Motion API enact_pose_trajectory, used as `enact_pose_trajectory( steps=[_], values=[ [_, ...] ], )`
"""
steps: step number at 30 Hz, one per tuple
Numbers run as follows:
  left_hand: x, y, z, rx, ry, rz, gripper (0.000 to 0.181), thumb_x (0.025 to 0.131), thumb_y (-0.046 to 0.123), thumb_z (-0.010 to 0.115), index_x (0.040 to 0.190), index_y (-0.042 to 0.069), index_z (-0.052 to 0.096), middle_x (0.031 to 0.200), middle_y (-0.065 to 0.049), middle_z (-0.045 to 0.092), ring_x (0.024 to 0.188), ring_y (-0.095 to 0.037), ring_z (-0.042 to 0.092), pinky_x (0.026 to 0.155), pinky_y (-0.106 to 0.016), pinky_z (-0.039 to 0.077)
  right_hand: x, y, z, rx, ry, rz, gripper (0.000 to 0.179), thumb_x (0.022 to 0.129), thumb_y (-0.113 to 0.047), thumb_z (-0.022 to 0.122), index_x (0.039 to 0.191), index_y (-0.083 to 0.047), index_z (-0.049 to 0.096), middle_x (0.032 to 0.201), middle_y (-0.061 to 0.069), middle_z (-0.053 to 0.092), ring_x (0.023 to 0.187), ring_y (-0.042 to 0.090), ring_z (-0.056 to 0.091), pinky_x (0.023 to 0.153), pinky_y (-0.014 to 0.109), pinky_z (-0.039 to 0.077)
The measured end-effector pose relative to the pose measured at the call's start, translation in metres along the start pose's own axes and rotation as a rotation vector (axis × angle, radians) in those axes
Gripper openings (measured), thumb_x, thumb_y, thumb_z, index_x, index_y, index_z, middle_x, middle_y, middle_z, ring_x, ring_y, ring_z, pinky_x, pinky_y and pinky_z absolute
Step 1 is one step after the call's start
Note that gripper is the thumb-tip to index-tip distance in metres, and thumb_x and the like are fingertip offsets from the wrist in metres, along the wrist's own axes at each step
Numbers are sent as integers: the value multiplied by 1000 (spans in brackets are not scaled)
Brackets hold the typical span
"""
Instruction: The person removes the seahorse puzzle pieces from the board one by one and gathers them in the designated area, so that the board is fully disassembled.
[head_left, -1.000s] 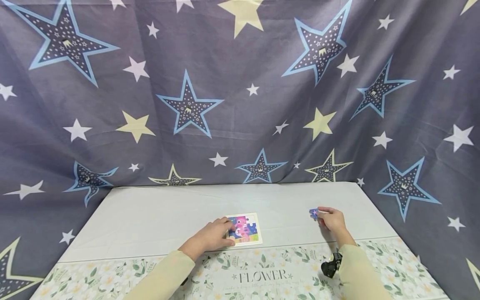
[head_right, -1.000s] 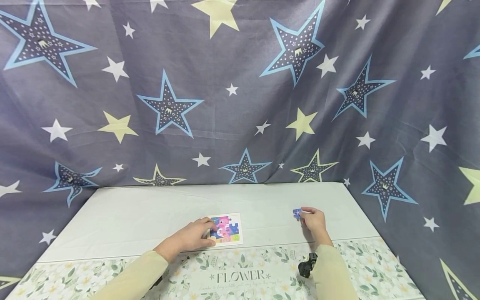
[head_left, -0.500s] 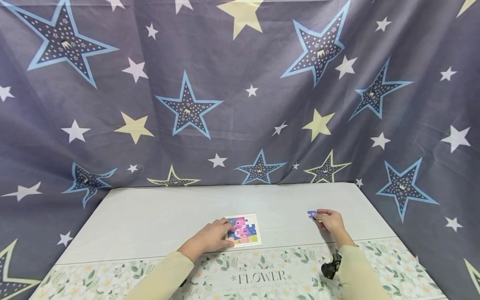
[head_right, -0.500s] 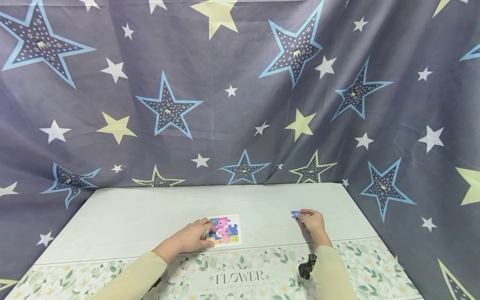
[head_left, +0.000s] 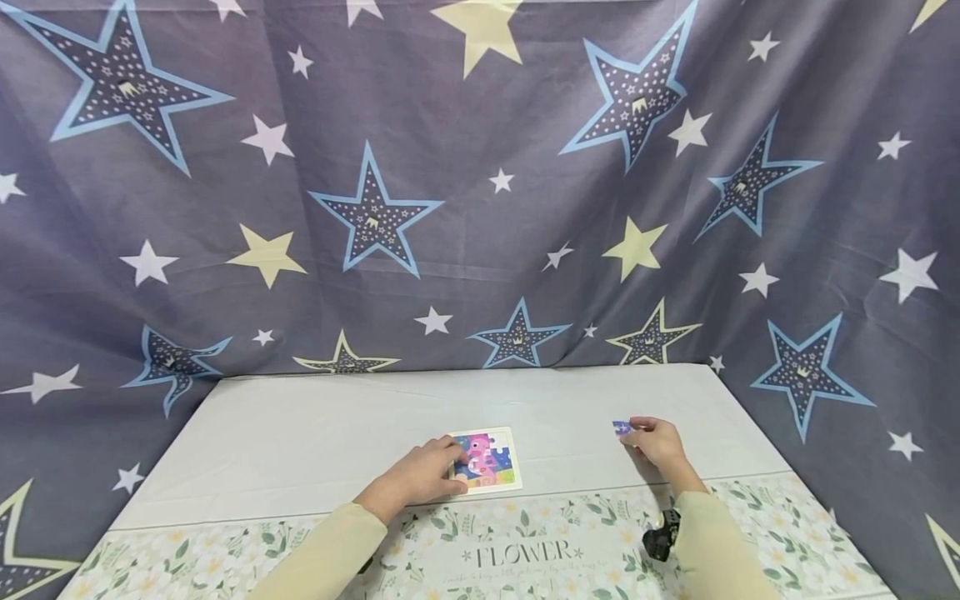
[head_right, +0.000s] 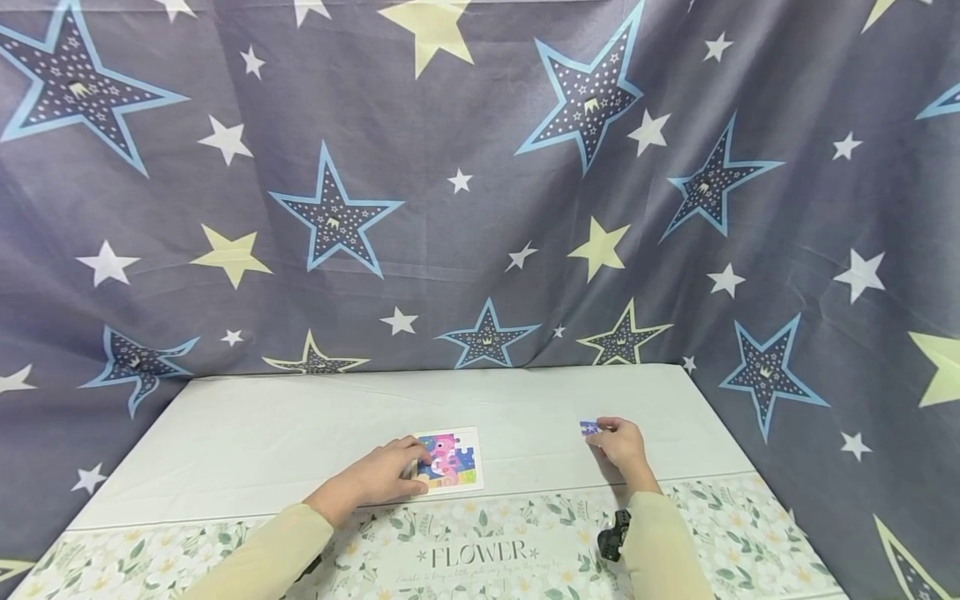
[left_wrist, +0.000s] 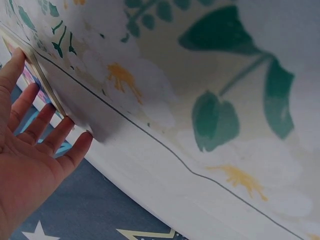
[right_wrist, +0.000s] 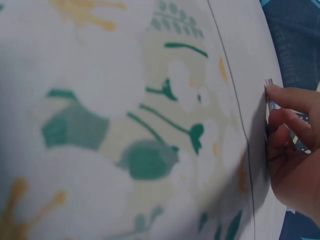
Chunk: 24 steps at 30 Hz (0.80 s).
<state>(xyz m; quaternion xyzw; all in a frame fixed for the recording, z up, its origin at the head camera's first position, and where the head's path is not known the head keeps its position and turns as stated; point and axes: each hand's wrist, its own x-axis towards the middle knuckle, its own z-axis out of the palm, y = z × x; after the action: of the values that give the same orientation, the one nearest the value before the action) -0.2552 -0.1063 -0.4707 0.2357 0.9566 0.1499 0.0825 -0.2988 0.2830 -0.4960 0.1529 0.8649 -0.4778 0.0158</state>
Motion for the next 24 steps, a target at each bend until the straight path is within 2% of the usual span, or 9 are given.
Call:
enact_pose_trajectory(
  steps=[8,15,24],
  values=[
    [-1,0,-1,-5,1,-7,43,84,44,65,118,18,60,129,-5,53,121,-26,50,103,-51,40,-1,-1,1,-60,17,-22,40,82,-8,63,118,8,57,89,15,61,66,13,54,55,24,47],
    [-2,2,-2,-13,-4,-7,43,84,43,65,118,17,60,129,-6,53,121,-27,50,103,-51,40,-1,1,1,-66,21,-32,38,83,-8,63,116,9,57,95,20,63,67,13,56,56,24,49],
    [-1,0,0,-2,-8,-18,45,84,45,65,120,19,60,131,-5,52,124,-26,48,105,-51,38,-3,1,3,-60,30,-25,38,84,-11,63,117,8,59,94,17,64,67,13,56,55,24,48]
  ],
)
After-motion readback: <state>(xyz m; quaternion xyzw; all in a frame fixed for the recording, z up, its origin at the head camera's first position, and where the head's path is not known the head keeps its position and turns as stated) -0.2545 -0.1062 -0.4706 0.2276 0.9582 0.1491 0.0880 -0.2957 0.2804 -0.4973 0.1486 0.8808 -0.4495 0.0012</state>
